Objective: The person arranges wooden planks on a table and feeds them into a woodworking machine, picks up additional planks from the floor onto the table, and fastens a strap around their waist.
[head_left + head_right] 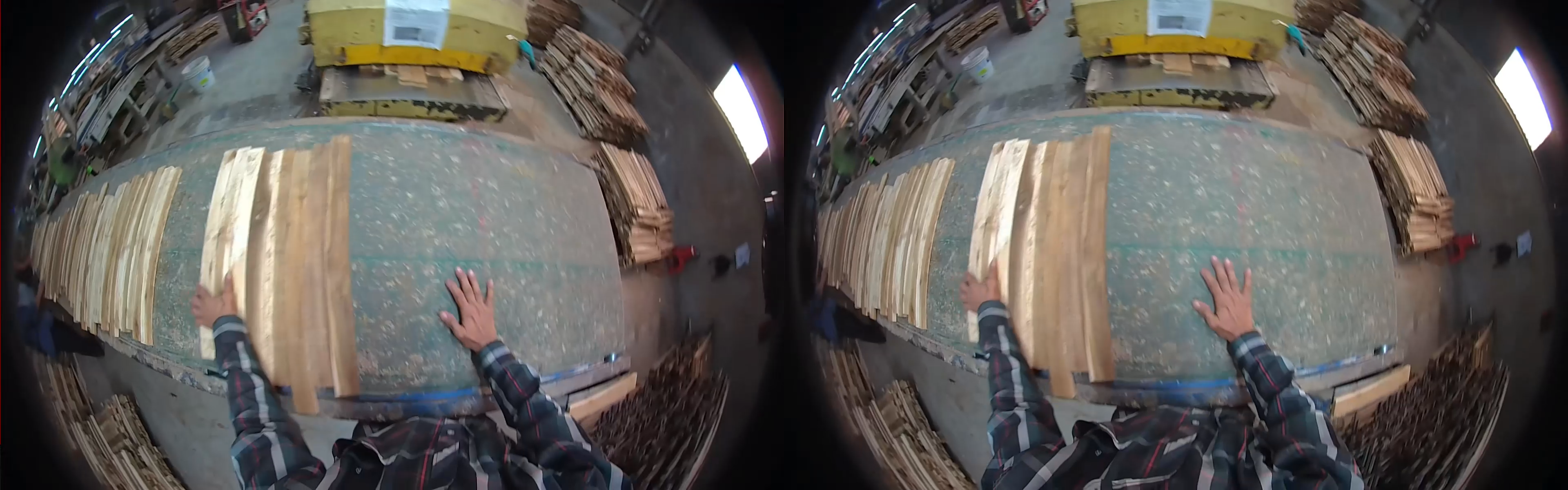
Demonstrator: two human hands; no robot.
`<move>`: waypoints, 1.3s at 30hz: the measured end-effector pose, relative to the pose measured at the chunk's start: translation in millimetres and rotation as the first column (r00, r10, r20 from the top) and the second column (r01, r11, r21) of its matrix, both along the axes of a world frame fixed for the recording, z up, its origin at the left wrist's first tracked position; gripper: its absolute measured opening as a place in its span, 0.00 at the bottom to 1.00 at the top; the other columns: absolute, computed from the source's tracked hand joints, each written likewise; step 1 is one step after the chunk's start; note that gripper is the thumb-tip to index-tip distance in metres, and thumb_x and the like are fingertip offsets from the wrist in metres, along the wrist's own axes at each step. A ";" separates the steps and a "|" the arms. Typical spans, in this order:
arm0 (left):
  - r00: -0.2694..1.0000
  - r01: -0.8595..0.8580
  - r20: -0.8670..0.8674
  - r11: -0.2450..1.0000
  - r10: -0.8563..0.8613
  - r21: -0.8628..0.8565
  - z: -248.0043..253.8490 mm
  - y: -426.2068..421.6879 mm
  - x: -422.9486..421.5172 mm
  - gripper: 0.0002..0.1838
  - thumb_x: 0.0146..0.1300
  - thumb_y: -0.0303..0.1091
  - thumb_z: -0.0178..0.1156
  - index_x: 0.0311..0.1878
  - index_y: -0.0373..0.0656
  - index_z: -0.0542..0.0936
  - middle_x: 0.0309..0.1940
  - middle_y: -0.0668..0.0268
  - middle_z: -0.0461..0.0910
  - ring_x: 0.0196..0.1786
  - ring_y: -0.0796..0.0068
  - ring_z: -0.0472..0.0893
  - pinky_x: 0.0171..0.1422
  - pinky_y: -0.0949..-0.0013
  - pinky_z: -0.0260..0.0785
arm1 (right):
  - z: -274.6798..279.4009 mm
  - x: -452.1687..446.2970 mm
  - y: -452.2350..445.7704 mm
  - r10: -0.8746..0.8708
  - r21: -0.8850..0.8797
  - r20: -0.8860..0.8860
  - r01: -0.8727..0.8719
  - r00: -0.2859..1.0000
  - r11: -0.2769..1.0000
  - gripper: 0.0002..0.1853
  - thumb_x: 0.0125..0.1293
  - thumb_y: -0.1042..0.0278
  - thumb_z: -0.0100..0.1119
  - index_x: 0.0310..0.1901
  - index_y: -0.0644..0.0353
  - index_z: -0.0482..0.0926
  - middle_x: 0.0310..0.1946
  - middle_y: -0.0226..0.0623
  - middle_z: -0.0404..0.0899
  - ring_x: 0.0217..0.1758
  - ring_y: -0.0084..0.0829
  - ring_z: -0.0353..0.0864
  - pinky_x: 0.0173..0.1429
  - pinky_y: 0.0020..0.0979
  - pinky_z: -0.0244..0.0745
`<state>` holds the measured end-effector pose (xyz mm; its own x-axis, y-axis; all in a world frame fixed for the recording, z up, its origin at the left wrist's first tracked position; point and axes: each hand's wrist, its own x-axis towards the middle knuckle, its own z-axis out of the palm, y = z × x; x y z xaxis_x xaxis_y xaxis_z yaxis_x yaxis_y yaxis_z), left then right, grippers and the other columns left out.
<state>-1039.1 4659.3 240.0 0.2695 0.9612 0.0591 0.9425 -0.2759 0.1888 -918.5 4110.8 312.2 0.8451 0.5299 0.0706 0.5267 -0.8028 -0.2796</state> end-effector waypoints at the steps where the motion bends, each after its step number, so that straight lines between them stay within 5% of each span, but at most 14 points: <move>1: 1.000 0.030 0.003 0.997 -0.030 0.071 -11.2 -20.6 14.8 0.61 0.52 0.88 0.53 0.75 0.43 0.71 0.68 0.44 0.71 0.70 0.40 0.69 0.71 0.36 0.61 | -0.8 2.4 -3.4 0.008 0.041 -0.012 -0.008 1.000 0.999 0.38 0.72 0.38 0.53 0.77 0.50 0.66 0.83 0.40 0.54 0.87 0.49 0.46 0.84 0.64 0.26; 5: 0.991 0.122 0.050 0.989 -0.127 0.083 18.0 -152.4 72.7 0.57 0.56 0.83 0.55 0.74 0.41 0.72 0.65 0.46 0.74 0.65 0.43 0.72 0.69 0.38 0.60 | -17.1 2.4 -12.1 -0.035 0.347 -0.146 0.085 0.989 0.934 0.44 0.72 0.33 0.52 0.80 0.54 0.59 0.84 0.45 0.50 0.87 0.50 0.44 0.84 0.65 0.23; 8: 0.963 0.245 0.109 0.969 -0.246 0.026 42.6 -244.5 89.1 0.54 0.63 0.77 0.54 0.77 0.37 0.67 0.66 0.45 0.72 0.67 0.45 0.70 0.71 0.45 0.59 | -33.5 -15.2 -13.4 -0.076 0.219 -0.034 0.081 0.997 0.972 0.49 0.69 0.28 0.53 0.81 0.56 0.57 0.84 0.51 0.46 0.88 0.51 0.40 0.83 0.66 0.21; 12: 0.814 0.532 0.207 0.840 -0.543 0.111 27.6 -302.2 68.9 0.47 0.68 0.69 0.55 0.78 0.41 0.65 0.70 0.37 0.66 0.69 0.38 0.67 0.74 0.41 0.55 | -10.1 -2.6 -63.2 -0.209 0.079 -0.085 0.216 0.974 0.973 0.55 0.63 0.23 0.57 0.81 0.53 0.57 0.85 0.53 0.41 0.88 0.54 0.38 0.82 0.70 0.19; 15: 0.607 0.747 0.043 0.588 -0.794 0.310 40.5 -333.5 26.7 0.45 0.69 0.68 0.54 0.82 0.51 0.61 0.80 0.35 0.51 0.81 0.29 0.49 0.81 0.25 0.32 | 0.3 -2.7 -92.0 -0.175 -0.017 -0.118 0.174 0.977 0.985 0.61 0.54 0.19 0.62 0.82 0.51 0.55 0.85 0.58 0.37 0.87 0.59 0.35 0.79 0.75 0.19; 17: 0.344 0.903 0.016 0.336 -0.939 0.269 50.6 -362.0 -11.8 0.47 0.68 0.74 0.49 0.83 0.55 0.60 0.84 0.44 0.45 0.85 0.37 0.42 0.81 0.22 0.23 | 22.1 -41.4 -98.5 -0.116 -0.075 -0.155 0.105 0.981 0.992 0.67 0.47 0.16 0.65 0.82 0.53 0.56 0.84 0.64 0.35 0.87 0.64 0.35 0.80 0.74 0.21; 19: 0.099 0.975 0.101 0.117 -0.990 0.189 48.3 -384.3 -44.3 0.49 0.64 0.79 0.49 0.83 0.61 0.61 0.85 0.50 0.45 0.86 0.41 0.42 0.79 0.20 0.21 | 38.7 -92.4 -101.6 -0.075 -0.101 -0.173 0.059 0.982 0.993 0.73 0.39 0.15 0.70 0.82 0.55 0.55 0.82 0.70 0.33 0.86 0.68 0.35 0.80 0.74 0.25; 23: -0.055 0.996 0.170 -0.043 -0.984 0.073 53.5 -420.1 -60.6 0.46 0.62 0.79 0.52 0.81 0.71 0.64 0.85 0.55 0.50 0.86 0.46 0.46 0.79 0.20 0.22 | 18.3 -145.6 -110.2 -0.150 0.175 -0.126 0.171 0.981 0.970 0.74 0.37 0.27 0.80 0.83 0.55 0.50 0.81 0.74 0.34 0.86 0.67 0.37 0.80 0.74 0.30; 32: 0.002 0.968 0.110 0.030 -0.994 0.248 28.9 -432.6 -36.4 0.37 0.69 0.68 0.54 0.78 0.65 0.69 0.81 0.62 0.59 0.83 0.51 0.55 0.78 0.19 0.30 | -24.2 -127.6 -106.7 -0.262 0.253 0.003 0.252 0.965 0.934 0.69 0.36 0.39 0.85 0.78 0.60 0.57 0.75 0.69 0.55 0.82 0.65 0.50 0.81 0.69 0.40; 34: 0.075 0.959 0.062 0.089 -0.995 0.269 26.1 -436.7 -23.8 0.37 0.70 0.66 0.54 0.78 0.63 0.69 0.81 0.63 0.60 0.83 0.52 0.56 0.78 0.19 0.32 | -16.8 -114.3 -100.5 -0.305 0.280 -0.107 0.323 0.946 0.904 0.69 0.36 0.37 0.85 0.78 0.60 0.57 0.74 0.64 0.59 0.80 0.64 0.54 0.81 0.69 0.41; 39: 0.138 0.963 0.150 0.168 -0.979 0.209 68.4 -402.7 -33.1 0.51 0.59 0.77 0.59 0.80 0.60 0.65 0.82 0.47 0.52 0.84 0.39 0.47 0.78 0.19 0.30 | 6.3 -106.4 -101.5 -0.309 0.164 -0.066 0.316 0.949 0.934 0.71 0.36 0.29 0.82 0.79 0.58 0.57 0.76 0.63 0.57 0.82 0.61 0.52 0.82 0.70 0.31</move>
<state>-1072.2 4256.6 308.4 0.9496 -0.0957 0.2983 -0.1790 -0.9473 0.2658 -1024.9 4009.3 318.5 0.9700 0.2214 0.1004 0.2428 -0.8635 -0.4421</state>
